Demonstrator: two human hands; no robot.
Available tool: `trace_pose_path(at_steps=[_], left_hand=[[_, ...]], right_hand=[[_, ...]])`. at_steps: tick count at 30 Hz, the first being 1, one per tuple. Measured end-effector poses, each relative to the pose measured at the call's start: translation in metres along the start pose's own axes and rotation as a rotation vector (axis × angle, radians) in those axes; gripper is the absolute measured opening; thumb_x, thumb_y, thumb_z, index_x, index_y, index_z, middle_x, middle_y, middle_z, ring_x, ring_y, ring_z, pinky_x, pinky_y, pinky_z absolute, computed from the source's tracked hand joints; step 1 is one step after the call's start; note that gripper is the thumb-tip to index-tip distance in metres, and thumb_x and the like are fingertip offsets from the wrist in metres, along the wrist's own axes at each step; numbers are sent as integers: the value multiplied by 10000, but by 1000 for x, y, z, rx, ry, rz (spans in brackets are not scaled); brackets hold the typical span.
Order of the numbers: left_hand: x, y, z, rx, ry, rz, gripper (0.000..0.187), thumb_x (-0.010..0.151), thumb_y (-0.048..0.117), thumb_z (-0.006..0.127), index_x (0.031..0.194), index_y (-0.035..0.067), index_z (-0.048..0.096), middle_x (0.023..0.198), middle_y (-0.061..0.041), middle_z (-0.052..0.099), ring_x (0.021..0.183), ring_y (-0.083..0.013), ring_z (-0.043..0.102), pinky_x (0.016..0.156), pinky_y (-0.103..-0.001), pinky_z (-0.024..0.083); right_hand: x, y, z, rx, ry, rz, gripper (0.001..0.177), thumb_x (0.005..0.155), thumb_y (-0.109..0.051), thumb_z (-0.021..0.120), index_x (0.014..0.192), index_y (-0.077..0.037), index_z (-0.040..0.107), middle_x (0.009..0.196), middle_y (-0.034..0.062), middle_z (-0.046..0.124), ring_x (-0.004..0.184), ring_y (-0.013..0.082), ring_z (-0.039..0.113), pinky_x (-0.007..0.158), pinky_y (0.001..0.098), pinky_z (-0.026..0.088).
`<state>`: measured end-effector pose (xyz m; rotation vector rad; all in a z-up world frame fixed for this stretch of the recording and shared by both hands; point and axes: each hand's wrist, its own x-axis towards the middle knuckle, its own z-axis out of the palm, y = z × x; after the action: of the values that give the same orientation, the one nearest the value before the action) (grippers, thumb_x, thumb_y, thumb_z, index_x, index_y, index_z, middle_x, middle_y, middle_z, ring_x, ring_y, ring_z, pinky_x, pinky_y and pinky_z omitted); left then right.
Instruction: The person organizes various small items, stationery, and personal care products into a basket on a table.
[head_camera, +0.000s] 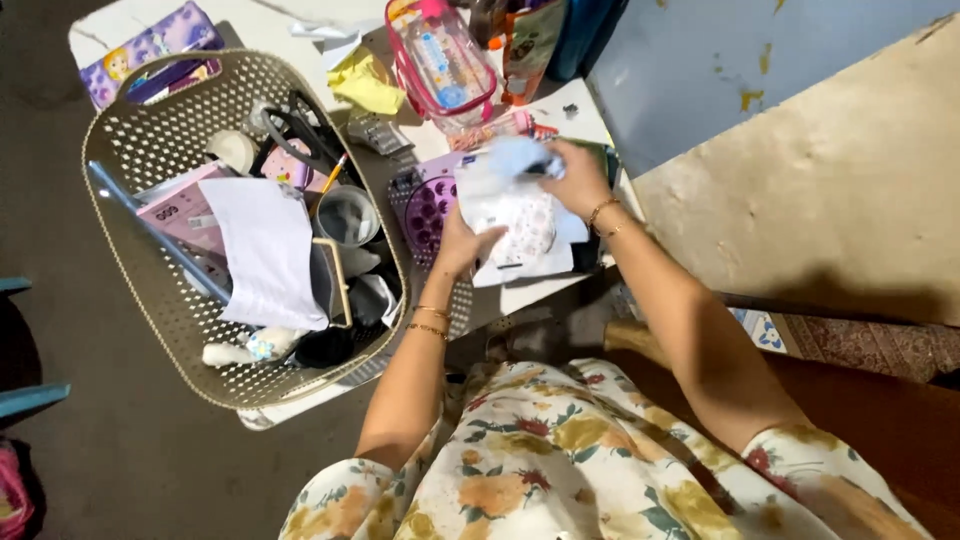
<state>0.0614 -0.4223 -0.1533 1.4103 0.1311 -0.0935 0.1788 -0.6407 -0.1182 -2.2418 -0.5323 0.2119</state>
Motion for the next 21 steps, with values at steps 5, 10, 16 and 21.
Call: trace_pose_path(at_steps=[5,10,16,21], left_hand=[[-21,4,-12,206,289,-58,697,764,67,833,1360,-33,486,1283,-204,664,1176,-290,662,1030,-386,534],[-66,-35,-27,675,429,38,853,801,58,843,1478,-94,346,1374,-314,528,1259,-394,510,1070,-441,391],[-68,-102,-49,312,344,151,891,900,41,707,1580,-103,149,1578,-277,343,1473,-342,357,1223,-386,258],[-52,-102,-50,359,424,120,954,843,34,761,1578,-94,166,1558,-273,354,1451,-326,376,1221,-372,276]], right_hand=[[-44,34,-9,48,549,420,638,782,-322,932,1218,7,602,1165,179,686,1039,295,650,921,393,520],[-89,58,13,184,501,750,958,638,-427,997,1254,46,436,1197,203,606,1067,274,620,926,379,517],[-85,127,59,143,461,647,1026,547,-329,1049,1266,56,427,1182,195,587,1086,285,606,910,388,531],[-81,132,47,542,493,637,966,528,-238,933,1298,63,432,1181,164,598,1010,235,632,780,361,583]])
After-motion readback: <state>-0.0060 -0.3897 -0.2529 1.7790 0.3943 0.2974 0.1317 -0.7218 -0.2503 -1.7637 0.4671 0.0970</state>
